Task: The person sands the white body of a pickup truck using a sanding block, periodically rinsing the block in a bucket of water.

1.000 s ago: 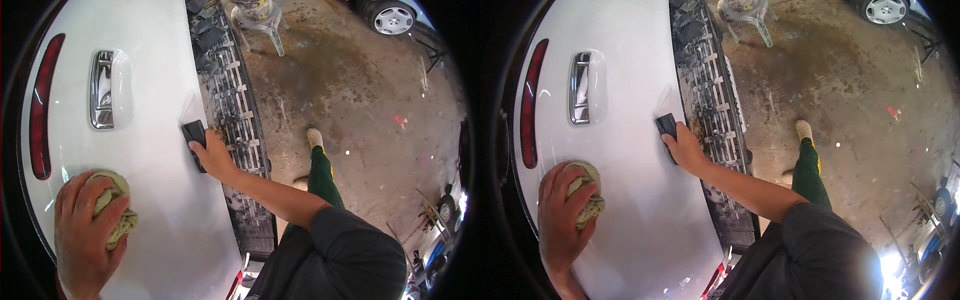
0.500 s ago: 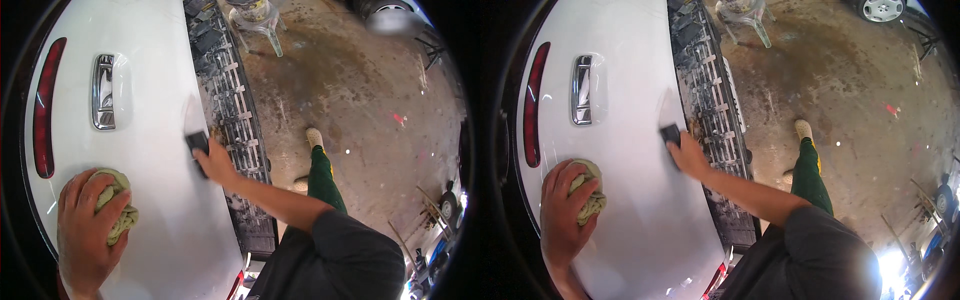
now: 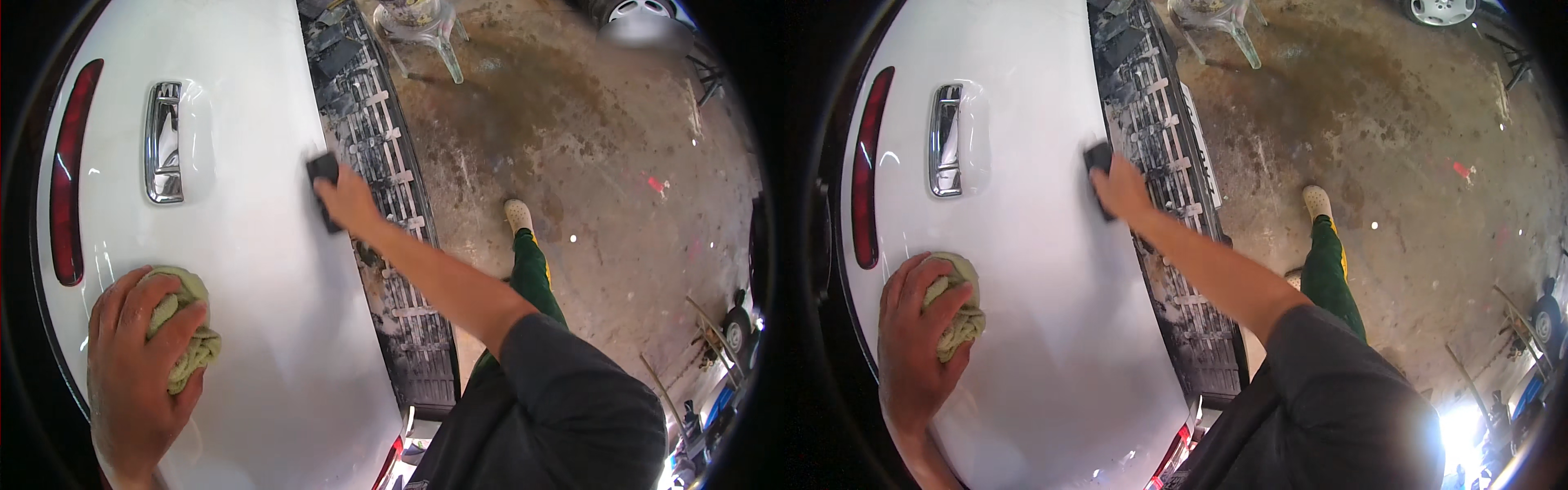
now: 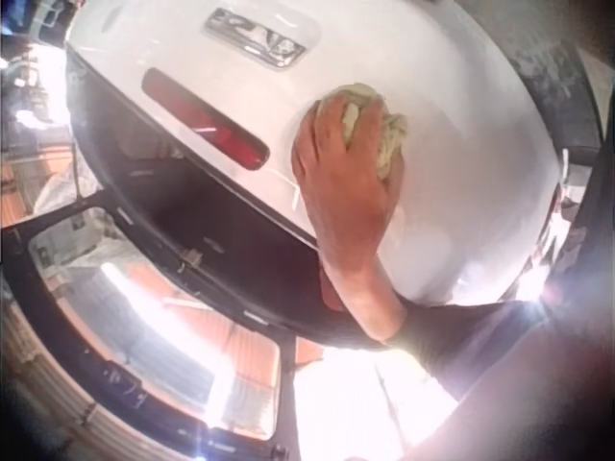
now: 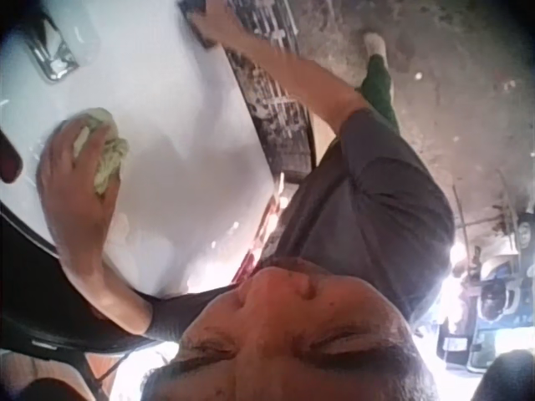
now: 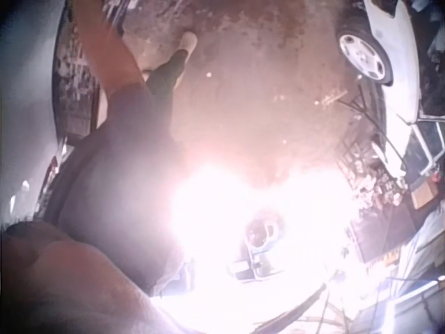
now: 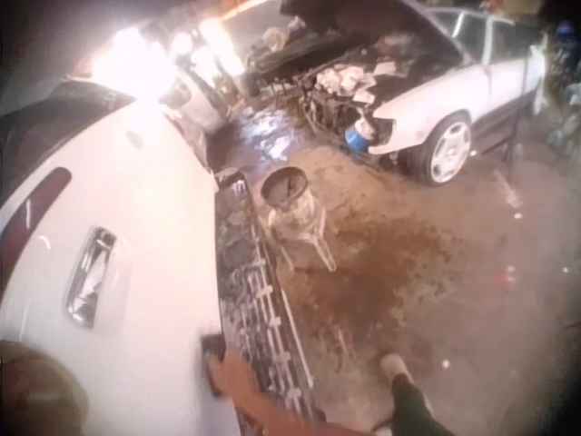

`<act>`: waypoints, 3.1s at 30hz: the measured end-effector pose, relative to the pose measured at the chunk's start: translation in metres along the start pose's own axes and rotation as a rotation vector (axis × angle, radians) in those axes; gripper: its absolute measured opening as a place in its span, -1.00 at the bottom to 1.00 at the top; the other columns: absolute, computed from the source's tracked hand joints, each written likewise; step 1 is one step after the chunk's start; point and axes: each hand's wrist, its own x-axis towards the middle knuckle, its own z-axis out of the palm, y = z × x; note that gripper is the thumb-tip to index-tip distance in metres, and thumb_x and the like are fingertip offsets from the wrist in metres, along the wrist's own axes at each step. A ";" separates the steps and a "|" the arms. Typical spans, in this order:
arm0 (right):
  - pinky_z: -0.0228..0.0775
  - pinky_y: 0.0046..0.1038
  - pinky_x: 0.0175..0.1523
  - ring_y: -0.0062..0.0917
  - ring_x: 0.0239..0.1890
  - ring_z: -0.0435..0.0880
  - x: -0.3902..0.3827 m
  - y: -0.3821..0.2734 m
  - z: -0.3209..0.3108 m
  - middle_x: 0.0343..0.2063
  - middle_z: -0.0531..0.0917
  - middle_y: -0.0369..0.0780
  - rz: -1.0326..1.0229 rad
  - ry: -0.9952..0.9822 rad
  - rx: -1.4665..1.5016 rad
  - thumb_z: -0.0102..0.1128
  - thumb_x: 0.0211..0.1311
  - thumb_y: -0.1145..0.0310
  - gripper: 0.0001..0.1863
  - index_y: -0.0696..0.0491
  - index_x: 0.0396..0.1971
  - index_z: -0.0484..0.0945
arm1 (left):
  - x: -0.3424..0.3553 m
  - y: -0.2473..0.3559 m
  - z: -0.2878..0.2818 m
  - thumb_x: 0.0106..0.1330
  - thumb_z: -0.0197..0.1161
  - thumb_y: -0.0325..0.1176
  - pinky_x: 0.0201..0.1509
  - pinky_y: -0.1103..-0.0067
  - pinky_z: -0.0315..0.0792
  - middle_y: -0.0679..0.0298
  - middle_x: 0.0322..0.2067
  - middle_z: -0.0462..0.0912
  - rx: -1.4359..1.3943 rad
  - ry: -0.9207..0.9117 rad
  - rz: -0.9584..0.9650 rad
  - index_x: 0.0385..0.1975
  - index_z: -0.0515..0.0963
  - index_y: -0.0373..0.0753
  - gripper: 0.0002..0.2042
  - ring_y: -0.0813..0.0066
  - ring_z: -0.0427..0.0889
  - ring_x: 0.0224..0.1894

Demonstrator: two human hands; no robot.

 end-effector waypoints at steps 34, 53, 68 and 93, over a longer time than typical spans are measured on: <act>0.41 -0.02 0.05 0.17 -0.05 0.59 -0.088 0.025 -0.001 -0.16 0.60 0.19 0.013 -0.065 0.067 0.19 0.38 0.23 -0.63 0.21 -0.07 0.38 | -0.007 0.000 0.015 -0.21 0.31 -0.59 0.29 0.14 0.34 0.16 -0.02 0.56 0.012 0.021 0.104 -0.33 0.56 -0.27 -0.67 -0.01 0.43 0.24; 0.43 -0.03 0.01 0.12 -0.09 0.64 -0.199 0.046 0.000 -0.25 0.59 0.20 0.144 -0.197 0.020 0.20 0.41 0.19 -0.56 0.27 -0.05 0.34 | -0.008 0.000 0.015 -0.24 0.35 -0.58 0.27 0.12 0.34 0.14 0.01 0.56 0.001 -0.011 0.085 -0.35 0.58 -0.29 -0.67 -0.01 0.44 0.24; 0.43 -0.05 0.07 0.13 -0.02 0.61 -0.166 0.042 -0.002 -0.12 0.61 0.18 0.056 -0.177 0.073 0.19 0.37 0.25 -0.61 0.22 0.00 0.39 | -0.007 -0.001 0.013 -0.25 0.35 -0.62 0.29 0.12 0.35 0.16 0.04 0.54 0.010 -0.069 0.055 -0.32 0.55 -0.25 -0.62 -0.02 0.42 0.27; 0.44 -0.01 0.06 0.18 -0.06 0.61 0.047 0.013 -0.006 -0.18 0.64 0.21 -0.020 0.042 -0.067 0.19 0.34 0.16 -0.55 0.28 -0.08 0.42 | 0.007 0.003 0.006 -0.27 0.41 -0.61 0.31 0.06 0.35 0.19 0.05 0.53 -0.019 -0.034 0.112 -0.26 0.55 -0.20 -0.55 -0.03 0.42 0.28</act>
